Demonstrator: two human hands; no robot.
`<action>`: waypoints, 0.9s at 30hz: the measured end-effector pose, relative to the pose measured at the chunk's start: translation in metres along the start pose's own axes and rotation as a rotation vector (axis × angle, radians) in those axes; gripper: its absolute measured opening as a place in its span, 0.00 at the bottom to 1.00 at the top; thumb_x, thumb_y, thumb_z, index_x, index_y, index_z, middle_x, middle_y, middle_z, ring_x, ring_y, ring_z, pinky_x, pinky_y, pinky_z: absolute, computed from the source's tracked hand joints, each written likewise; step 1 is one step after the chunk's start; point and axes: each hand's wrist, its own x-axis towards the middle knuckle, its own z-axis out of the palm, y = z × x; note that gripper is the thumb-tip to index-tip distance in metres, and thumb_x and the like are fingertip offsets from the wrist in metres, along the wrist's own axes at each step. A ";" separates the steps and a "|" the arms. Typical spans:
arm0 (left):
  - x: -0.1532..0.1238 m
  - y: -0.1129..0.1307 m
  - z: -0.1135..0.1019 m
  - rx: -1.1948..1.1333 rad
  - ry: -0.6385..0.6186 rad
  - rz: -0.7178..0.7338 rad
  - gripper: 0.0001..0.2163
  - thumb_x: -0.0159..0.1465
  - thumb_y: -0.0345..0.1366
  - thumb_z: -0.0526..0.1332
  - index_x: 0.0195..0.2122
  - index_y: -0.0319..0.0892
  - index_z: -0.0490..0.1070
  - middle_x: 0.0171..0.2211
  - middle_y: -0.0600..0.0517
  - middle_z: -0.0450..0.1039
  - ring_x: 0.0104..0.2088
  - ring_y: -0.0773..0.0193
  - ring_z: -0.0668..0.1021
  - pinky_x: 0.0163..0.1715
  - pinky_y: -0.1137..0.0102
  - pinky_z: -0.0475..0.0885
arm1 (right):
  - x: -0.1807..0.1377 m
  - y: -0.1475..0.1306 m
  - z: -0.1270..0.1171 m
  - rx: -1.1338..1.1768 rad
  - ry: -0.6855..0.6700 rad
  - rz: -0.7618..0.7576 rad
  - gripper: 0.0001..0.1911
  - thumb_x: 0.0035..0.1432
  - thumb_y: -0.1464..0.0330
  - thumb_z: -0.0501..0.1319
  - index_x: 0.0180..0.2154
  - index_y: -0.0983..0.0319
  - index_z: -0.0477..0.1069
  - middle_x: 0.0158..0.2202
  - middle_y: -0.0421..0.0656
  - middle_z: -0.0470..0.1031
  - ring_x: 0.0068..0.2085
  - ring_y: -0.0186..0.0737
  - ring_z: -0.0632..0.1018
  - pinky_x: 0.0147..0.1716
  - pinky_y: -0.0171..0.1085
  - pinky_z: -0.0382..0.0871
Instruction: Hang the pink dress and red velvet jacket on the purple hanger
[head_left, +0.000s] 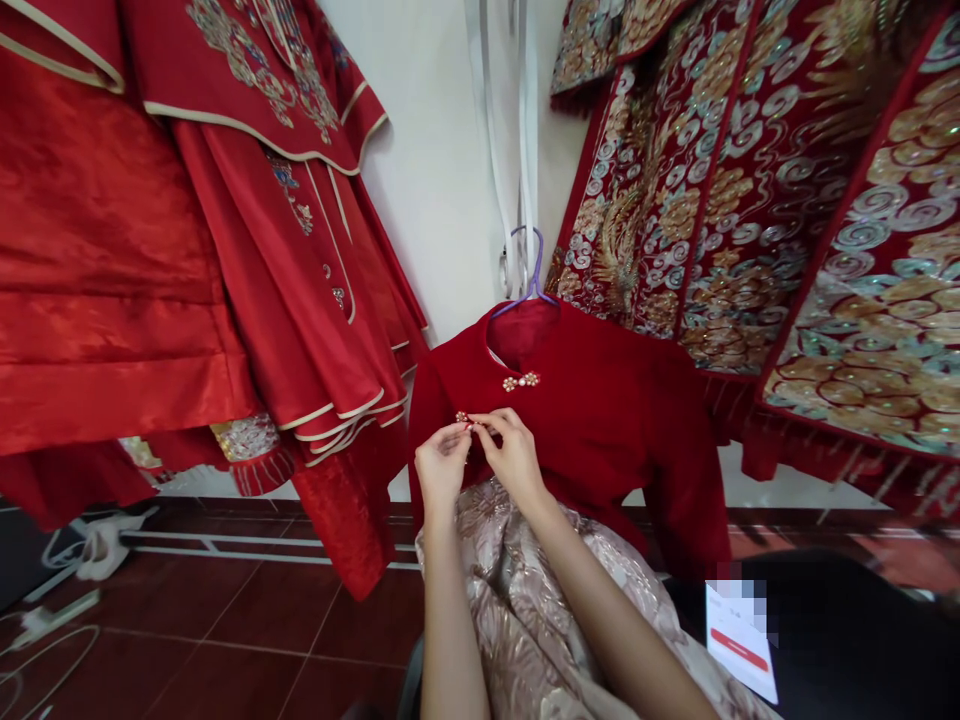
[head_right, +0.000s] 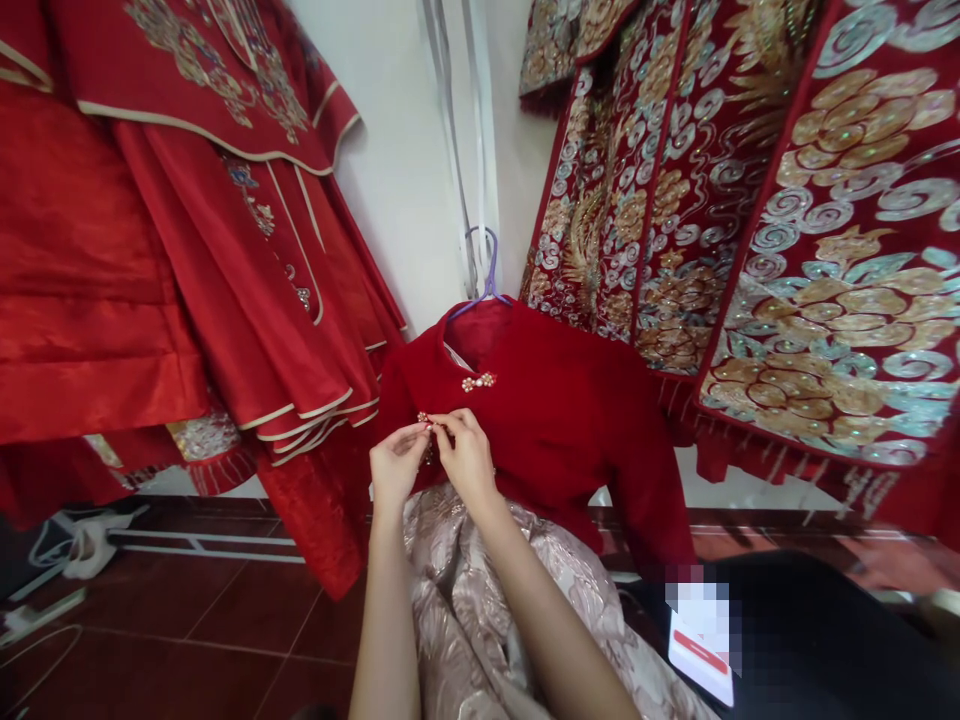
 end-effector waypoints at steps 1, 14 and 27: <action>-0.001 0.000 0.001 0.011 -0.006 0.014 0.11 0.52 0.33 0.65 0.36 0.35 0.76 0.34 0.45 0.79 0.34 0.62 0.80 0.41 0.67 0.74 | 0.000 0.000 0.000 0.004 -0.001 -0.004 0.14 0.61 0.72 0.55 0.45 0.57 0.76 0.39 0.44 0.71 0.39 0.37 0.75 0.44 0.36 0.71; -0.001 0.011 -0.024 0.059 -0.091 -0.044 0.09 0.53 0.33 0.62 0.35 0.37 0.73 0.34 0.46 0.78 0.32 0.64 0.79 0.37 0.68 0.74 | 0.003 -0.010 -0.071 0.139 -0.280 0.195 0.12 0.59 0.65 0.57 0.42 0.59 0.75 0.40 0.43 0.78 0.37 0.36 0.79 0.39 0.35 0.75; -0.013 -0.007 -0.034 0.447 -0.271 -0.078 0.16 0.52 0.27 0.61 0.42 0.41 0.75 0.47 0.42 0.75 0.48 0.55 0.76 0.53 0.64 0.65 | -0.013 -0.004 -0.120 -0.130 -0.583 0.367 0.10 0.56 0.68 0.57 0.36 0.61 0.77 0.33 0.44 0.80 0.33 0.39 0.79 0.36 0.37 0.73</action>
